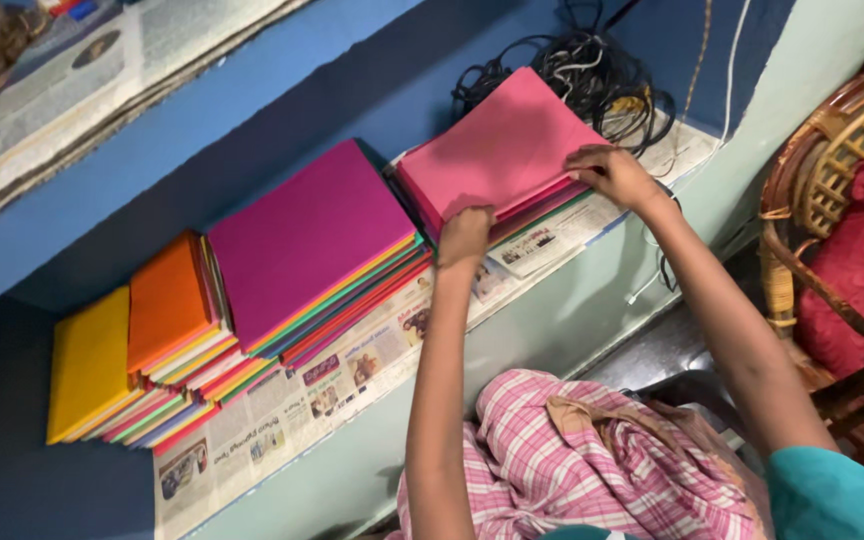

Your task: The person organizes colored folders on a shelf, picking up and stacking different colored folders including green, orange, pink, and purple, and rearranging their order.

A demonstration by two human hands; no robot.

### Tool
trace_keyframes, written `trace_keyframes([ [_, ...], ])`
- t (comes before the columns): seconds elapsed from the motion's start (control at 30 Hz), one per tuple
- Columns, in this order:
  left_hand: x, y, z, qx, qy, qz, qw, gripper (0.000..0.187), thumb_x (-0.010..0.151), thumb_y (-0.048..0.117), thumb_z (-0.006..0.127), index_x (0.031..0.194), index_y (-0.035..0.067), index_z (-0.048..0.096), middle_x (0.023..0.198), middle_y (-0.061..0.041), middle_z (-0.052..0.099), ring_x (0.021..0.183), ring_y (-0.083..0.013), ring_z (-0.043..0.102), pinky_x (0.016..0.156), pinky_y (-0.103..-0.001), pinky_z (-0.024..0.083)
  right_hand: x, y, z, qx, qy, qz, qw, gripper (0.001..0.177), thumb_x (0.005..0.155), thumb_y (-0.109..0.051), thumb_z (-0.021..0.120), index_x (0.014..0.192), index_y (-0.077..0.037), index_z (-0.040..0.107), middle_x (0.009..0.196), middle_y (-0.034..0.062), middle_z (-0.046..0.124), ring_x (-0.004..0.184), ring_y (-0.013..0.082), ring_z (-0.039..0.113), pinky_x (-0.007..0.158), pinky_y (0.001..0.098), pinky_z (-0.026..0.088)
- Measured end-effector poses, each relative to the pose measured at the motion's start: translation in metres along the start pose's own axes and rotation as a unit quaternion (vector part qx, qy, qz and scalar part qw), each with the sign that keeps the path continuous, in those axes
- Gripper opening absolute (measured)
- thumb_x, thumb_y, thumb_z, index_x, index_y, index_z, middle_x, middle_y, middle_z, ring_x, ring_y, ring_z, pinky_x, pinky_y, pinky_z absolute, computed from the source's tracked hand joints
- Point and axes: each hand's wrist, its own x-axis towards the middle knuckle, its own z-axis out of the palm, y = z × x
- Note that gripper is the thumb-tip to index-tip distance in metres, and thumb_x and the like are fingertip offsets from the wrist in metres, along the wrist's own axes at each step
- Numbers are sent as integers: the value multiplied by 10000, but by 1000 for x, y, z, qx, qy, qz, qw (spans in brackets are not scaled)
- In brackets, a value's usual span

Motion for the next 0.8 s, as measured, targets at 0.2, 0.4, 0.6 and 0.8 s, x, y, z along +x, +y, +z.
trace_keyframes([
  [0.2, 6, -20, -8, 68, -12, 12, 998, 168, 909, 55, 558, 1003, 79, 695, 824, -143, 748, 763, -318, 762, 655, -416, 619, 24, -9, 1, -109, -5, -54, 993, 217, 863, -31, 665, 1064, -44, 744, 1172, 160, 722, 1165, 351, 649, 1021, 438, 492],
  [0.4, -1, -23, -33, 26, -7, -14, 1000, 211, 951, 66, 525, 1012, 117, 720, 900, -164, 746, 771, -349, 755, 658, -460, 613, 45, -20, 25, -222, -102, 26, 969, 443, 901, 25, 594, 1265, -175, 748, 1126, 185, 727, 1043, 363, 704, 936, 455, 535],
  [0.6, -11, -8, -173, -137, 1, -59, 989, 253, 949, 135, 551, 1117, 126, 739, 1013, -208, 732, 861, -431, 717, 758, -538, 557, 61, -137, -81, -392, -99, -52, 913, 203, 871, -110, 687, 1058, -150, 754, 916, 104, 761, 852, 311, 745, 749, 438, 593],
  [0.8, -63, 26, -337, -303, 73, 1, 950, 201, 928, 144, 728, 1107, 51, 727, 951, -121, 766, 778, -253, 728, 705, -370, 551, 47, -294, -177, -277, -92, -104, 951, 251, 878, -126, 686, 1121, -115, 748, 897, 140, 737, 823, 354, 703, 747, 464, 555],
])
